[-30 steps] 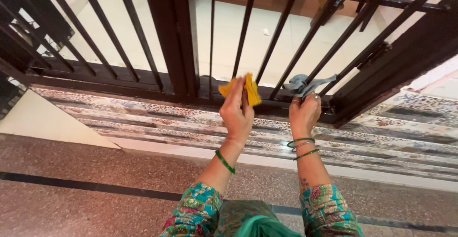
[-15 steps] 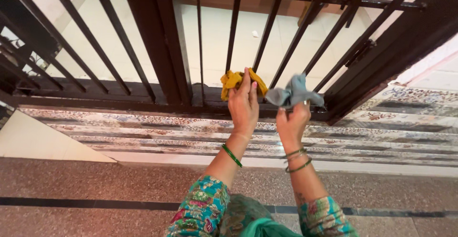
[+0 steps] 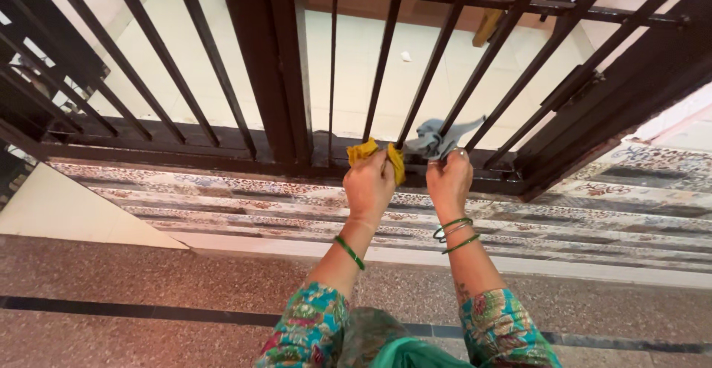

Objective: The person wipes the horizontal bars of a dark brown metal railing using two cloths, one yellow and one grey. They move their hands back and forth along the railing, cleaning the surface thoroughly from one end to the other.

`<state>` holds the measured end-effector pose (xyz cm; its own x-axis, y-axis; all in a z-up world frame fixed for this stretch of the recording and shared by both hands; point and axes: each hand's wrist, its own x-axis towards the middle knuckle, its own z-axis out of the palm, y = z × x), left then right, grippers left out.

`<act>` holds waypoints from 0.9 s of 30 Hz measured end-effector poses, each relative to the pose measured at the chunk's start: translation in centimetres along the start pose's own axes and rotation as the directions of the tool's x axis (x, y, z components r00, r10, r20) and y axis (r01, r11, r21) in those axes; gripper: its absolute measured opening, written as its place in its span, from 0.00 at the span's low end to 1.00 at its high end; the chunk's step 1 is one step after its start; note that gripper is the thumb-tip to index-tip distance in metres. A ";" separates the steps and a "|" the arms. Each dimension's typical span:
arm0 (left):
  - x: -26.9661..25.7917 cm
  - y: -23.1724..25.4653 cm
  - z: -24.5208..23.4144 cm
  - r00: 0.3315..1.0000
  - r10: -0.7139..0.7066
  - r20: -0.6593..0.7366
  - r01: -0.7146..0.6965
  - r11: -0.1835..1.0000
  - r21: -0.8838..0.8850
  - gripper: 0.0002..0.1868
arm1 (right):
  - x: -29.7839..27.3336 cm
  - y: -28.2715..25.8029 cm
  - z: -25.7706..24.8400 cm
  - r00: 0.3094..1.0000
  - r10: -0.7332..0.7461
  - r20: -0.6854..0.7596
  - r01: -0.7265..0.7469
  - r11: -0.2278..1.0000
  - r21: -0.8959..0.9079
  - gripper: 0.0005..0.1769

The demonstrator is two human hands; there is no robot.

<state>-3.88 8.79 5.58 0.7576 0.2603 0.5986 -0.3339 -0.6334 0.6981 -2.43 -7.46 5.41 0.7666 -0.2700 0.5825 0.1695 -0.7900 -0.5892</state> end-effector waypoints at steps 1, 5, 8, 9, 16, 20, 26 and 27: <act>0.2 0.1 -0.4 0.999 -0.032 -0.044 0.028 0.996 -0.083 0.10 | -0.2 0.5 0.5 1.000 -0.011 0.005 0.011 1.000 -0.025 0.12; 1.7 1.7 -3.3 0.950 0.019 -0.313 -0.091 0.972 -0.216 0.18 | -1.7 2.2 1.4 0.996 -0.088 0.009 0.089 0.994 -0.065 0.09; 4.5 3.5 -4.5 0.906 0.093 -0.412 -0.162 0.978 -0.135 0.24 | -2.8 2.7 1.8 0.998 -0.067 -0.003 0.067 0.998 0.011 0.08; 5.3 3.8 -4.6 0.904 0.099 -0.415 -0.157 0.982 -0.109 0.25 | -3.0 2.7 2.0 0.999 -0.041 -0.006 0.041 0.998 0.046 0.07; 5.5 1.8 -2.6 0.988 -0.023 -0.154 0.036 0.996 0.083 0.21 | -5.7 0.9 1.0 0.997 0.039 -0.071 -0.029 0.989 0.144 0.06; 4.5 0.0 -2.1 0.996 -0.001 -0.089 0.012 0.993 0.120 0.20 | -4.3 -1.9 -0.2 0.996 0.013 0.090 -0.025 0.989 0.144 0.08; 3.4 -1.7 -2.0 0.996 -0.068 0.051 0.058 0.982 0.178 0.13 | 1.2 -6.9 -0.4 0.973 -0.228 0.039 0.222 0.967 0.121 0.12; 3.1 -2.0 -2.0 0.995 -0.061 0.078 0.044 0.979 0.199 0.13 | 1.8 -7.6 -0.4 0.961 -0.277 0.026 0.271 0.954 0.126 0.12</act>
<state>-1.97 12.35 6.82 0.8179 0.2409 0.5225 -0.1816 -0.7535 0.6318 -2.63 -2.19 11.14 0.7060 -0.0263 0.7078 0.4476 -0.7578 -0.4747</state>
